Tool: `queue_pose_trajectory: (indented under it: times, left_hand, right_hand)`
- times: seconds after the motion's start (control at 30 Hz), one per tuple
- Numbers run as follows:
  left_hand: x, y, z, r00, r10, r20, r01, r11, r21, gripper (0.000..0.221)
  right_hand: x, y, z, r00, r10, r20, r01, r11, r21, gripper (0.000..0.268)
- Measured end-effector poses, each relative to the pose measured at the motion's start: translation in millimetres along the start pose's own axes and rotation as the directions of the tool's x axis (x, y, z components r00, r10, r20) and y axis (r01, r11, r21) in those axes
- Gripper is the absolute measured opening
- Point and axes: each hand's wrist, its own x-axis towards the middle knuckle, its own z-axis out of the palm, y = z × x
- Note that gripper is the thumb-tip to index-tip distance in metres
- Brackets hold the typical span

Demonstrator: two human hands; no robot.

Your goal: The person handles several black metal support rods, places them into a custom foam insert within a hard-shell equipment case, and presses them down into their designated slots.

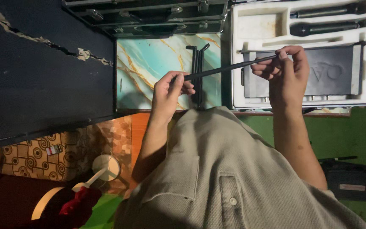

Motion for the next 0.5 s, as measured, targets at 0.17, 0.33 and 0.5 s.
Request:
queue_pose_trajectory:
  times: [0.17, 0.33, 0.5]
  left_hand:
    - [-0.1, -4.1, 3.2, 0.999, -0.024, -0.028, 0.023, 1.000, -0.011, 0.029]
    - [1.1, -6.8, 0.7, 1.000, -0.014, -0.026, 0.010, 0.990, -0.141, 0.032]
    - [3.4, -3.6, -5.0, 0.999, 0.003, -0.040, -0.010, 0.985, -0.172, 0.042]
  right_hand:
    - [7.2, 0.5, -2.1, 0.999, 0.032, -0.002, -0.032, 0.999, 0.042, 0.006]
    - [8.2, 1.0, -0.1, 0.997, 0.083, -0.001, -0.083, 0.994, 0.067, 0.007]
    - [5.0, 5.6, 1.6, 0.996, 0.089, 0.002, -0.089, 0.992, 0.085, 0.007]
